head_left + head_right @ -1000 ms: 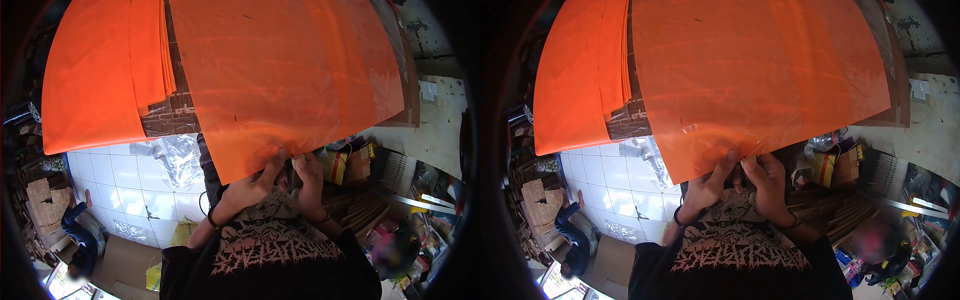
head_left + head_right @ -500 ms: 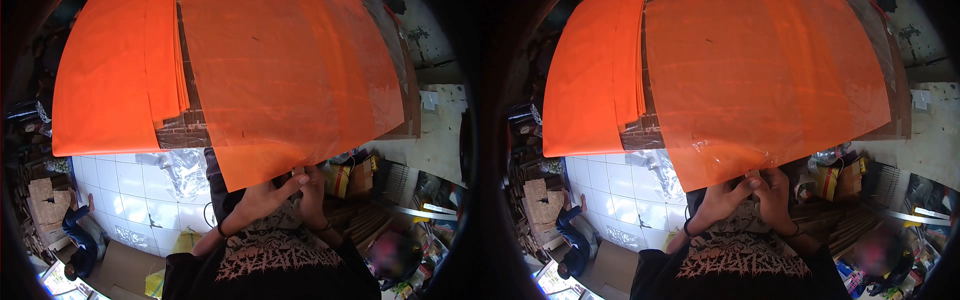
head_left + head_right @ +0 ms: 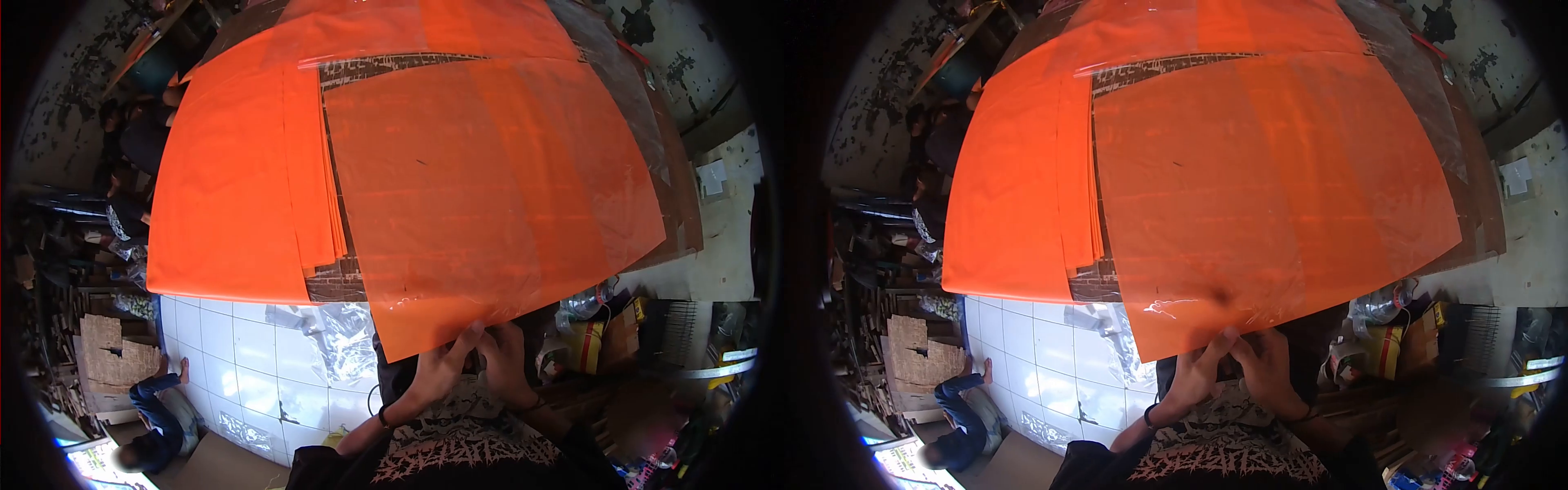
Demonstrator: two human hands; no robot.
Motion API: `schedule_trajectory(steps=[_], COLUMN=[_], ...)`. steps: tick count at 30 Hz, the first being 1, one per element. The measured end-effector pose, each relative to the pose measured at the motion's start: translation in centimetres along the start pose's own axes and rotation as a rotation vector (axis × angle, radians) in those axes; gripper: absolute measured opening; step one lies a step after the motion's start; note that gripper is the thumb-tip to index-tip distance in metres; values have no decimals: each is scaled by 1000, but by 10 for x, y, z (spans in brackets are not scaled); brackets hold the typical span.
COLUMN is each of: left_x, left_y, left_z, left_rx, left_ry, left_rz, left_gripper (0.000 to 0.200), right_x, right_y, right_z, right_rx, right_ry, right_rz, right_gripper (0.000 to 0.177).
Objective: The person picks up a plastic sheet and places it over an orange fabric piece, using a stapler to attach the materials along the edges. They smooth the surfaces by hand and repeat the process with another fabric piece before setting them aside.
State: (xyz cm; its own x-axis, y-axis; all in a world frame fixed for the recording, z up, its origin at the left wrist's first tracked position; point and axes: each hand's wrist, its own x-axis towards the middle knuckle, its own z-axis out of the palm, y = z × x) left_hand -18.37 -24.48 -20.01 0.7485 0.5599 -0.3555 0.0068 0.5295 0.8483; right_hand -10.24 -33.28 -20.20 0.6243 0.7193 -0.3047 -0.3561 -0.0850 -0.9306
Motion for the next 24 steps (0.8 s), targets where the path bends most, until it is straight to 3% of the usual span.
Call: schedule_trajectory(steps=[4, 5, 8, 10, 11, 12, 14, 15, 18, 20, 21, 24], left_x=[-3, -5, -6, -2, -7, -4, -9, -6, -4, -4, -3, -2], left_y=[0, -1, -12, -28, -25, -30, -20, -21, -13, -12, -12, -16], left_z=[-9, -9, -11, -17, -22, -27, -33, -32, -19, -11, -8, -2], left_rx=[127, 62, -49, -7, 165, 180, 250, 124, 64, -4, -38, 88], left_ry=[-41, -25, 75, 225, 236, 286, 291, 327, 313, 197, 139, 101], left_rz=[-212, -188, -23, 172, 183, 215, 134, 138, 275, 292, 313, 289], left_gripper=[30, 31, 35, 38, 45, 46, 50, 59, 56, 42, 37, 28], right_x=[3, 6, 5, 5, 3, 3, 14, 5, 5, 1, -1, -5], right_y=[6, 5, -10, -7, -1, 13, -30, -40, -62, -71, -75, -83], right_z=[-4, -7, -22, -41, -56, -86, -110, -121, -145, -160, -165, -170], right_rx=[1, 5, 152, 185, 204, 10, -452, -539, -737, -760, -785, -688], right_ry=[-56, -89, -291, -370, -402, -480, -930, -937, -929, -889, -878, -851], right_rz=[-49, -49, 243, 184, 171, 183, 108, 144, 84, -14, 53, 9], right_gripper=[25, 27, 35, 34, 34, 46, 47, 48, 49, 48, 47, 44])
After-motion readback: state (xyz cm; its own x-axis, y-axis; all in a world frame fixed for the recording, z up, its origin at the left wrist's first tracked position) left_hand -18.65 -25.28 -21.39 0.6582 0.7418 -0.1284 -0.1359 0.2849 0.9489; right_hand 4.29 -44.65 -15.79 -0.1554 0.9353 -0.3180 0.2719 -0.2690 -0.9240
